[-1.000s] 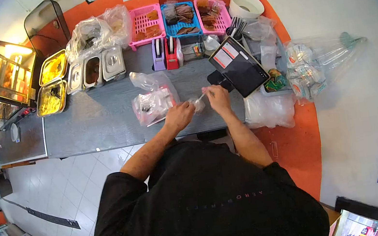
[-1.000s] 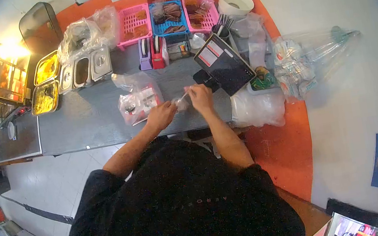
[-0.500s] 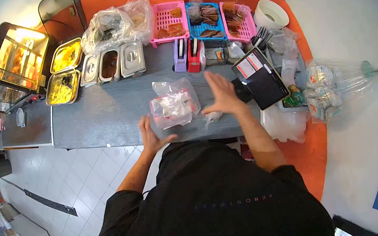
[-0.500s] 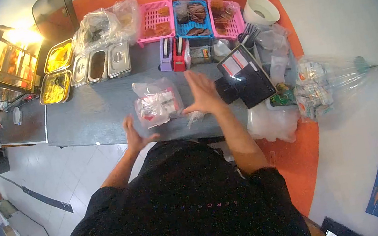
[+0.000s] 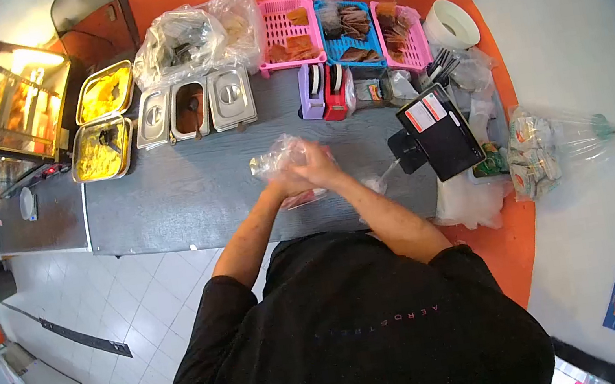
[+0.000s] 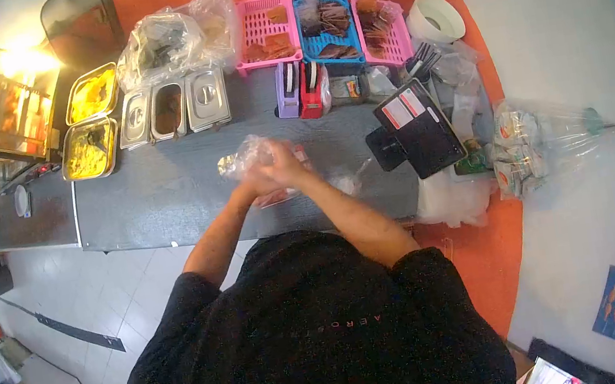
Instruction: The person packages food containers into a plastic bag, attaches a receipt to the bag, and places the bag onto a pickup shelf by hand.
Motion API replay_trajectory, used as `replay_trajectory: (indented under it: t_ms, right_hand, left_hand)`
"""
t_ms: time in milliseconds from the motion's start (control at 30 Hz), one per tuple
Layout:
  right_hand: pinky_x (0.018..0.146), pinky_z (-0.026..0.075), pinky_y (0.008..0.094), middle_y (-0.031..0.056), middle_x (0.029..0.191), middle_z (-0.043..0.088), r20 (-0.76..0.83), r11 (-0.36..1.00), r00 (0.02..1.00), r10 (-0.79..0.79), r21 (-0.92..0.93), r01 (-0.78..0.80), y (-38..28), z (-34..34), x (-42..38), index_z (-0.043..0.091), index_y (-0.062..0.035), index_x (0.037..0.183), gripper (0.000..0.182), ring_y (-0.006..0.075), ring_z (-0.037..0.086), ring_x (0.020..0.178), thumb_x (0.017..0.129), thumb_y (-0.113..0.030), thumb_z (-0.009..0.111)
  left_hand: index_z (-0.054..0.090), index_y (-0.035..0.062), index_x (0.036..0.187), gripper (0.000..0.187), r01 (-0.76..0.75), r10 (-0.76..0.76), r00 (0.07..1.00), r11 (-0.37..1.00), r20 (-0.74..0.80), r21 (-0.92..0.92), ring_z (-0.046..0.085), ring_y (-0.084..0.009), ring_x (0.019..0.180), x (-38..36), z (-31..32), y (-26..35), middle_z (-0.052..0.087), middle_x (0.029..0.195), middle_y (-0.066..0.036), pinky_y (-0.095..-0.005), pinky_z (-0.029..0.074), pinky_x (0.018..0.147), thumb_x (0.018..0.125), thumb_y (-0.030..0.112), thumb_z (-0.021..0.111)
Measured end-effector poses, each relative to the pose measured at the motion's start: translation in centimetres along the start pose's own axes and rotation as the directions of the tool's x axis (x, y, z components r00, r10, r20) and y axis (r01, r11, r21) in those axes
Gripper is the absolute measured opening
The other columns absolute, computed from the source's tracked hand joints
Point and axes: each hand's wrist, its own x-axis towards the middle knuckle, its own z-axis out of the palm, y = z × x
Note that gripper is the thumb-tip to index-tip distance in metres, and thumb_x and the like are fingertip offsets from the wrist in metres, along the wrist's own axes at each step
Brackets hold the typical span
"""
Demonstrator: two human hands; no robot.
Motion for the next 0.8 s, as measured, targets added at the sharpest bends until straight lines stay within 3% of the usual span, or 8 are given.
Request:
replay_trajectory:
  t_ms: [133, 233, 433, 500, 633, 733, 767, 800]
  right_hand:
    - [0.094, 0.045, 0.0346, 0.0125, 0.113, 0.062, -0.426, 0.986, 0.899, 0.099, 0.166, -0.03, 0.5, 2.2, 0.3, 0.052, -0.0018, 0.122, 0.049, 0.0228, 0.059, 0.106, 0.077, -0.009, 0.069]
    - [0.094, 0.044, 0.0342, 0.0091, 0.112, 0.054, -0.338, 0.988, 0.93, -0.147, -0.01, 0.152, -4.3, 0.1, -0.5, 0.046, -0.0022, 0.122, 0.048, 0.0198, 0.054, 0.107, 0.077, -0.001, 0.062]
    - [0.098, 0.041, 0.0372, 0.0069, 0.112, 0.054, -0.123, 0.901, 0.992, -0.038, 0.426, 0.087, -10.9, -4.1, -1.6, 0.049, -0.0056, 0.111, 0.038, 0.0197, 0.054, 0.11, 0.076, -0.002, 0.063]
    - [0.102, 0.039, 0.0435, 0.0078, 0.117, 0.055, 0.116, 0.909, 0.977, -0.178, -0.361, 0.209, -12.1, -5.6, -1.7, 0.049, -0.0072, 0.118, 0.051, 0.0263, 0.052, 0.113, 0.073, -0.01, 0.072]
    - [0.107, 0.031, 0.0522, 0.0107, 0.132, 0.051, 0.082, 0.68, 0.949, -0.303, -0.679, 0.276, -17.1, -10.9, -4.4, 0.046, -0.0081, 0.132, 0.075, 0.0354, 0.043, 0.126, 0.068, -0.025, 0.08]
    - [0.112, 0.018, 0.0596, 0.0136, 0.155, 0.027, 0.033, 0.676, 0.997, 0.063, -0.737, -0.019, -9.6, -12.2, -4.7, 0.042, -0.0133, 0.143, 0.091, 0.038, 0.021, 0.143, 0.065, -0.04, 0.081]
    - [0.112, 0.018, 0.0596, 0.0136, 0.155, 0.027, 0.039, 0.68, 0.998, 0.055, -0.733, -0.008, -5.7, -10.6, -4.2, 0.042, -0.0133, 0.143, 0.091, 0.038, 0.021, 0.143, 0.065, -0.04, 0.081]
    - [0.113, 0.017, 0.0587, 0.0136, 0.153, 0.03, 0.082, 0.719, 0.996, -0.039, -0.69, 0.085, -1.7, -8.3, -3.4, 0.042, -0.0138, 0.142, 0.087, 0.036, 0.023, 0.143, 0.068, -0.04, 0.079]
  left_hand:
    - [0.045, 0.0056, 0.138, 0.066, -0.232, 0.193, 0.938, 0.967, -0.287, -0.108, 0.038, -0.0282, 0.134, 6.3, 5.3, -7.8, 0.044, 0.142, -0.018, -0.042, 0.024, 0.115, 0.087, 0.041, 0.064]
    - [0.043, 0.005, 0.14, 0.067, -0.393, 0.287, 0.839, 0.907, -0.463, -0.149, 0.037, -0.0271, 0.135, 9.0, 7.2, -10.3, 0.043, 0.143, -0.017, -0.0417, 0.024, 0.115, 0.089, 0.043, 0.062]
    - [0.041, 0.0049, 0.141, 0.066, -0.359, 0.175, 0.913, 0.773, -0.367, -0.524, 0.037, -0.0268, 0.135, 8.1, 9.3, -9.7, 0.042, 0.144, -0.016, -0.0418, 0.024, 0.115, 0.09, 0.043, 0.059]
    - [0.041, 0.0049, 0.142, 0.066, -0.334, 0.138, 0.93, 0.704, -0.341, -0.627, 0.036, -0.0267, 0.136, 7.8, 9.6, -9.0, 0.042, 0.144, -0.016, -0.0418, 0.024, 0.115, 0.091, 0.043, 0.058]
    - [0.04, 0.0048, 0.142, 0.066, -0.278, 0.057, 0.954, 0.535, -0.295, -0.798, 0.036, -0.0265, 0.136, 6.7, 9.3, -6.6, 0.041, 0.145, -0.016, -0.0418, 0.023, 0.116, 0.092, 0.043, 0.057]
    - [0.039, 0.0048, 0.143, 0.066, -0.262, 0.006, 0.957, 0.434, -0.289, -0.862, 0.036, -0.0264, 0.136, 8.4, 11.2, -7.6, 0.041, 0.146, -0.016, -0.0419, 0.023, 0.116, 0.092, 0.043, 0.056]
    - [0.043, 0.0073, 0.14, 0.065, -0.336, 0.16, 0.892, 0.86, -0.424, -0.383, 0.036, -0.0288, 0.136, 10.5, 14.0, -10.6, 0.046, 0.142, -0.012, -0.0432, 0.023, 0.115, 0.089, 0.045, 0.058]
    - [0.046, 0.0098, 0.138, 0.065, -0.274, 0.362, 0.83, 0.927, -0.424, 0.256, 0.036, -0.0312, 0.136, 12.1, 13.6, -16.1, 0.052, 0.138, -0.008, -0.0445, 0.023, 0.115, 0.085, 0.046, 0.059]
